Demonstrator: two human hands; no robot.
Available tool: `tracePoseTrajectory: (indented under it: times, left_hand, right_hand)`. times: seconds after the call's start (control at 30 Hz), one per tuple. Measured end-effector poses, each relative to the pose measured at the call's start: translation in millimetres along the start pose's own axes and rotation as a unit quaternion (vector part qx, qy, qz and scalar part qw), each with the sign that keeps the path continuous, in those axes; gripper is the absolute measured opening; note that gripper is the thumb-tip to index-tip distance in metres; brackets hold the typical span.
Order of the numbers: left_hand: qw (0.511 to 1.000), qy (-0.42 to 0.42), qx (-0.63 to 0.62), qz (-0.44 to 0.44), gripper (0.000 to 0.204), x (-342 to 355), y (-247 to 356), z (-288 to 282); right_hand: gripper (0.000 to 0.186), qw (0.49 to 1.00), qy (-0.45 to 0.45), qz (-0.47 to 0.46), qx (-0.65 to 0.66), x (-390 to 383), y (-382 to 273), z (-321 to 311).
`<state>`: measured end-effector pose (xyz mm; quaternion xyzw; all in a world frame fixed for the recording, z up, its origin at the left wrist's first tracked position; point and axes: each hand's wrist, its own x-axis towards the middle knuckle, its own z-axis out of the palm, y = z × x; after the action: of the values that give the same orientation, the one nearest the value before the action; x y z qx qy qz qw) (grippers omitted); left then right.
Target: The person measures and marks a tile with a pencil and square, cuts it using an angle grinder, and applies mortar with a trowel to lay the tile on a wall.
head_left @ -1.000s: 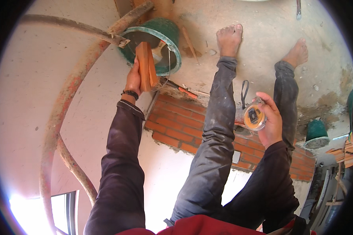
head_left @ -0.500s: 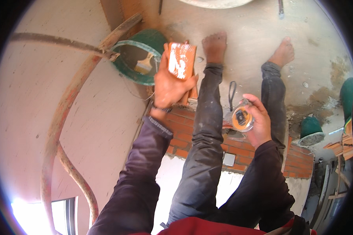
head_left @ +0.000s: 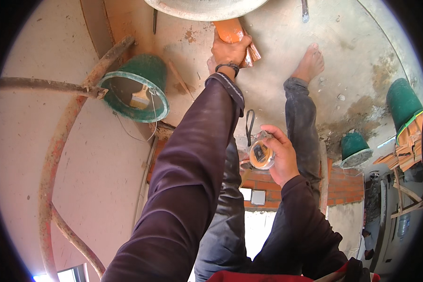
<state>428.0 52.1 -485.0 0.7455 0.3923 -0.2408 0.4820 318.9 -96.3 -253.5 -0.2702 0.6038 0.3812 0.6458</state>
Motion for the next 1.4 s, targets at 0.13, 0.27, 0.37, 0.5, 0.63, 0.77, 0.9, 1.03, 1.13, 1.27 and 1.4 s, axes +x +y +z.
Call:
tracePoseTrajectory:
  times: [0.13,0.27,0.37,0.5,0.63,0.77,0.9,1.03,1.13,1.27,1.4]
  left_hand:
    - [0.915,-0.136,-0.317,-0.209,0.063,-5,-8,-21]
    - [0.703,-0.274,-0.607,-0.251,0.065,0,-25,-75]
    - [0.590,-0.355,-0.689,-0.224,0.074,6,-27,-98]
    - [0.575,-0.383,-0.694,-0.203,0.080,16,-30,-119]
    - [0.681,-0.326,-0.633,-0.172,0.082,22,-26,-120]
    - [0.854,-0.185,-0.449,-0.190,0.059,37,-15,-118]
    - [0.897,-0.211,-0.308,-0.235,0.046,2,-18,-131]
    - [0.916,-0.279,-0.147,-0.248,0.058,-56,16,-84]
    - [0.883,-0.410,-0.079,-0.214,0.063,-94,77,-22]
    - [0.838,-0.537,-0.006,-0.097,0.064,-151,155,101]
    - [0.789,-0.608,-0.018,-0.088,0.063,-232,216,244]
  right_hand:
    - [0.027,1.000,0.008,0.002,0.002,-1,-2,3]
    - [0.032,1.000,0.003,-0.005,-0.008,1,3,1]
    - [0.031,1.000,0.003,0.002,-0.009,1,3,4]
    - [0.031,1.000,-0.005,0.003,-0.009,5,9,0]
    - [0.031,1.000,0.005,-0.006,-0.010,5,10,-2]
    - [0.031,1.000,0.008,0.005,0.009,4,5,-1]
    - [0.031,0.999,-0.037,0.020,0.029,9,13,2]
    - [0.029,0.999,0.008,-0.036,-0.014,7,18,7]
    - [0.027,0.996,0.039,-0.065,-0.044,15,30,9]
    - [0.028,0.997,0.047,-0.058,-0.002,17,28,13]
    - [0.033,0.985,0.060,-0.161,-0.008,-6,-13,9]
